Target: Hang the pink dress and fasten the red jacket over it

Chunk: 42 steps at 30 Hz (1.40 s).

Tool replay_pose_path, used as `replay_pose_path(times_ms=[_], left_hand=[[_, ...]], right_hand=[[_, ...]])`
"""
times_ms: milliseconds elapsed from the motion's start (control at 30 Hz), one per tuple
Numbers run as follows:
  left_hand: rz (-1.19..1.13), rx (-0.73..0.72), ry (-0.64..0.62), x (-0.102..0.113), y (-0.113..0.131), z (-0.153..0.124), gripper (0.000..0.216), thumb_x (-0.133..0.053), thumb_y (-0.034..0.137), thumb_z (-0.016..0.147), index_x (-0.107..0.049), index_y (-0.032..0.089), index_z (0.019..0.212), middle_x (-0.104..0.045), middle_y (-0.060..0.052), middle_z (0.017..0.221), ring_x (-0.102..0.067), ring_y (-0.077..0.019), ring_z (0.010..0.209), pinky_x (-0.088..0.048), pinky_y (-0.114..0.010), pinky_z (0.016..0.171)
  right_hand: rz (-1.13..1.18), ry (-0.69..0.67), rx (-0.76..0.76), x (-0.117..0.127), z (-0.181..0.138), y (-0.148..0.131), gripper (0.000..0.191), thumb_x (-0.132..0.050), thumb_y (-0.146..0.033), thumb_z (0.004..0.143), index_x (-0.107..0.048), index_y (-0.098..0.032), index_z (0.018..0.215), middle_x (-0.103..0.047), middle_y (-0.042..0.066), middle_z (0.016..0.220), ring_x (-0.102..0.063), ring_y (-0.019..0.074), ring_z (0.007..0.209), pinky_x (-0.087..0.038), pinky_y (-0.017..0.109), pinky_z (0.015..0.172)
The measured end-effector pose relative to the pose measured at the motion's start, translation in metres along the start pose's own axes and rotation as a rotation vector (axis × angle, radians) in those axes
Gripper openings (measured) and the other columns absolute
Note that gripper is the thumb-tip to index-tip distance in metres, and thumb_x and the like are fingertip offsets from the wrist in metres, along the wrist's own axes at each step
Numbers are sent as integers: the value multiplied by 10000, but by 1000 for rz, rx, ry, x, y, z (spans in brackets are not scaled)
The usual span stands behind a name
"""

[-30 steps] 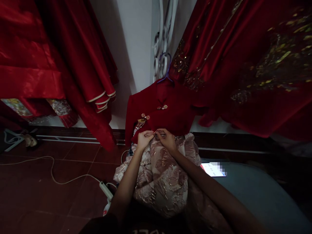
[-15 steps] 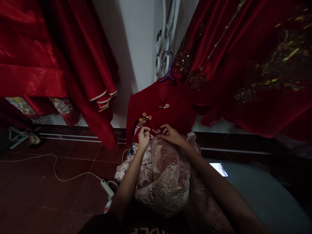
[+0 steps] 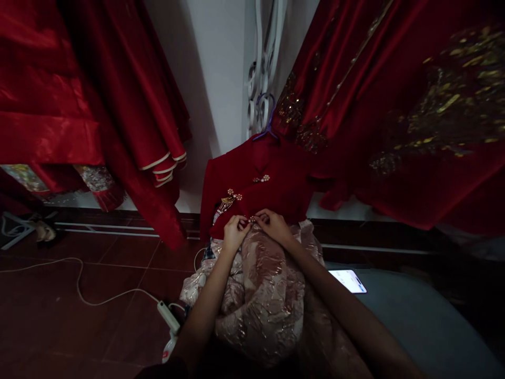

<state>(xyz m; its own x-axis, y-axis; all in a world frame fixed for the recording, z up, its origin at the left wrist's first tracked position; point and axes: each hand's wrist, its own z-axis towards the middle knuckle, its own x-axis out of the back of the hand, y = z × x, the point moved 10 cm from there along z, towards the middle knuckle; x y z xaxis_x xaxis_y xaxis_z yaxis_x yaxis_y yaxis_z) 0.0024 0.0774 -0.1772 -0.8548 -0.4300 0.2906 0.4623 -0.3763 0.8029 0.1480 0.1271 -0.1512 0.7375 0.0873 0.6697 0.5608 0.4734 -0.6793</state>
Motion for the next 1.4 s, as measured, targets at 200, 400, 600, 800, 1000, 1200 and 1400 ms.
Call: replay_pose_path(times_ms=[200, 400, 600, 800, 1000, 1200, 1400], left_hand=[[-35, 49, -19, -1, -6, 1, 110, -657, 273, 738, -623, 182, 791, -610, -8, 781, -539, -75, 572, -428, -201, 571], [-143, 96, -3, 1, -6, 0, 176, -656, 358, 747, -601, 191, 754, -616, -6, 745, -575, -101, 629, -432, -204, 580], [-102, 147, 13, 2, -6, -1, 235, -680, 410, 718, -605, 187, 731, -644, -11, 706, -597, -111, 637, -464, -209, 592], [-127, 166, -39, -3, -4, -3, 235, -654, 401, 731, -640, 171, 690, -649, -8, 682, -600, -105, 617, -480, -199, 581], [-489, 379, 29, -5, -26, 16, 397, -565, 541, 770, -657, 156, 747, -645, -9, 657, -605, -97, 564, -514, -215, 561], [-687, 437, 325, 20, -27, 43, 377, -677, 466, 709, -677, 162, 932, -692, -39, 900, -652, -113, 781, -562, -256, 710], [-853, 514, 381, 22, -30, 41, 358, -735, 397, 670, -676, 124, 895, -697, -75, 934, -662, -120, 830, -552, -291, 813]], right_hand=[[128, 26, 0, -13, -7, -3, 143, -595, -277, 769, -613, -189, 881, -692, 28, 822, -657, 140, 754, -510, 260, 713], [235, 57, -31, -15, -7, 7, 157, -617, -312, 753, -623, -193, 855, -699, 36, 842, -663, 158, 783, -526, 308, 754], [244, 60, -37, -17, -9, 7, 161, -559, -237, 758, -618, -194, 902, -691, 35, 879, -654, 144, 807, -511, 289, 770], [165, 113, 16, -14, -12, -1, 206, -564, -203, 692, -550, -182, 897, -629, 35, 863, -590, 140, 756, -472, 261, 710], [10, 189, 54, -3, -13, -13, 201, -600, -254, 645, -427, -205, 735, -493, -18, 695, -467, 124, 632, -372, 234, 612], [77, 121, 17, -5, -14, -18, 209, -571, -277, 649, -395, -216, 744, -432, -59, 611, -406, 99, 541, -317, 214, 545], [120, 173, 26, 1, -18, -22, 206, -561, -276, 650, -385, -217, 740, -418, -64, 597, -390, 91, 524, -314, 205, 527]])
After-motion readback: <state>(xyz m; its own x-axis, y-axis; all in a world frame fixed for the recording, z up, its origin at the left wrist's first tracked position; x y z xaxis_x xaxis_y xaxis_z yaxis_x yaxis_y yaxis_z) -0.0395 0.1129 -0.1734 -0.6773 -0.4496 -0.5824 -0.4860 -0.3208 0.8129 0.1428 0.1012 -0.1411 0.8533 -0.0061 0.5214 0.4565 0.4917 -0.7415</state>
